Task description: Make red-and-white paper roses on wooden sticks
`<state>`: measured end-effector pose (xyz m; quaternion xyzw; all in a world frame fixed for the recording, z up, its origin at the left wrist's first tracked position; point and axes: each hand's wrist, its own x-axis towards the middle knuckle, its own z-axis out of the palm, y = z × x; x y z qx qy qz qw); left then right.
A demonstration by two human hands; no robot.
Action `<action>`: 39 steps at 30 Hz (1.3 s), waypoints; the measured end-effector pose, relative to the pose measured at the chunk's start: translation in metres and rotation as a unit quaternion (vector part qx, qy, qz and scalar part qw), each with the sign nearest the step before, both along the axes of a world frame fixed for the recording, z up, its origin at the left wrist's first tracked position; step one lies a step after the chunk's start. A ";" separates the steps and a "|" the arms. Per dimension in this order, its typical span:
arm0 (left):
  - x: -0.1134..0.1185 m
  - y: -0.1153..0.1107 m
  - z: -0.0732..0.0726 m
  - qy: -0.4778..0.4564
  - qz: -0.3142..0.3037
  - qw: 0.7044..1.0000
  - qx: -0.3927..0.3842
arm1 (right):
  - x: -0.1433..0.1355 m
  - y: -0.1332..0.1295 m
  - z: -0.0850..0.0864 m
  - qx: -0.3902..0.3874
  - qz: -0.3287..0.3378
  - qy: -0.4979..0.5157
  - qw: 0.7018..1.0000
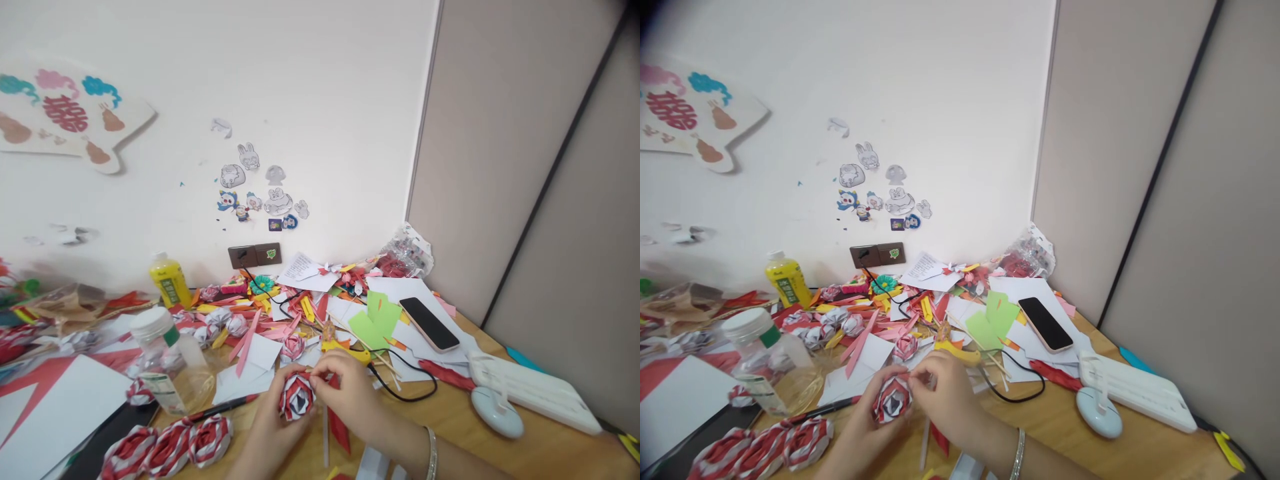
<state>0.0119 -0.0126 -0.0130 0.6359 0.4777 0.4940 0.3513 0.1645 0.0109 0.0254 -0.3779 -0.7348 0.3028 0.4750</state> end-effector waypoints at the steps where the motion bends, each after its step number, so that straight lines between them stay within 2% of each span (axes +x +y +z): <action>1: 0.001 -0.001 0.003 0.003 -0.001 1.000 -0.001 | 0.000 0.001 -0.001 -0.025 0.003 0.013 1.000; 5: 0.004 -0.007 0.015 0.016 0.009 1.000 -0.004 | 0.002 0.003 0.003 -0.085 0.038 0.030 0.995; 8: 0.005 -0.008 0.019 0.025 0.017 0.999 -0.010 | 0.005 0.005 0.008 -0.070 0.052 0.001 0.996; 11: 0.005 -0.006 0.019 0.040 -0.004 0.999 -0.009 | 0.008 0.006 0.010 -0.057 0.056 -0.008 0.997; 19: 0.008 -0.010 0.028 0.045 -0.002 0.999 -0.007 | 0.005 0.009 -0.001 -0.159 0.123 0.051 0.978; 21: 0.008 -0.010 0.029 0.036 -0.003 0.999 -0.012 | 0.005 0.008 0.001 -0.123 0.097 0.031 0.987; 25: 0.007 -0.008 0.027 0.032 -0.006 0.999 -0.005 | 0.010 0.003 0.012 0.021 0.054 -0.059 0.997; 29: 0.006 -0.006 0.023 0.047 -0.004 0.999 0.011 | 0.013 0.003 0.018 0.107 0.043 -0.145 0.983; 33: 0.005 -0.004 0.020 0.058 -0.004 0.998 0.019 | 0.011 0.003 0.013 0.193 0.021 -0.225 0.955; 36: 0.006 -0.005 0.020 0.061 -0.008 0.998 0.023 | 0.010 0.003 0.009 0.230 0.004 -0.254 0.939; 39: 0.007 -0.006 0.024 0.052 -0.002 0.998 0.022 | 0.010 0.002 0.008 0.217 -0.001 -0.231 0.948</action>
